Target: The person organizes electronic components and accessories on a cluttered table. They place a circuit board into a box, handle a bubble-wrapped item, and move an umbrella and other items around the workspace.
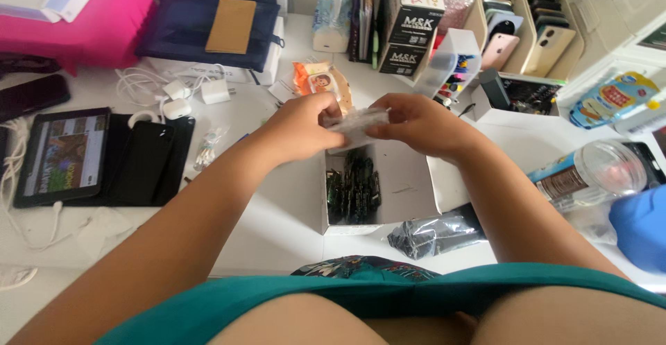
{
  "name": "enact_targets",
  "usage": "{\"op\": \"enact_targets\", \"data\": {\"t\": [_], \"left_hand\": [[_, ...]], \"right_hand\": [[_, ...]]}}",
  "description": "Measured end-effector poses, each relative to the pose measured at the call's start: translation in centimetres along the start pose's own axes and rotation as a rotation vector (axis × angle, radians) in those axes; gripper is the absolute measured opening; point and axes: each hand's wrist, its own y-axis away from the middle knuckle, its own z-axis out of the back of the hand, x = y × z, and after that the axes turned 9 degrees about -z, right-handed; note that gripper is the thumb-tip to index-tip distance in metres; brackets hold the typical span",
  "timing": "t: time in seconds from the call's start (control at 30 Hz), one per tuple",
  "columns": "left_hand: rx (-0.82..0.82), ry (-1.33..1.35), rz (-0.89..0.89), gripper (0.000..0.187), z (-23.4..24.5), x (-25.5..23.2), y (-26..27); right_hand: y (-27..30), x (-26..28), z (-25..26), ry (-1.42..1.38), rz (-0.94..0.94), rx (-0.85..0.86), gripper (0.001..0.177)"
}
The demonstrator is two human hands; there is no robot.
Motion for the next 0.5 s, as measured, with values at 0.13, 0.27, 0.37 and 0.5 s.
{"op": "enact_targets", "data": {"t": [0.13,0.27,0.37,0.5], "left_hand": [[0.051,-0.203,0.002,0.043,-2.4,3.3,-3.2],[0.034,-0.359,-0.003,0.042,-5.5,6.6,-4.7],[-0.040,-0.391,0.033,0.040,-6.8,7.2,-3.9],[-0.116,-0.341,0.178,0.036,-8.3,6.0,0.7]], "right_hand": [[-1.0,-1.1,0.5,0.191,-0.057,-0.174,0.038],[1.3,-3.5,1.6,-0.032,-0.083,-0.245,0.031],[3.5,-5.4,1.9,-0.120,-0.105,-0.280,0.028],[6.6,-6.7,1.4,-0.220,-0.174,-0.267,0.027]]}}
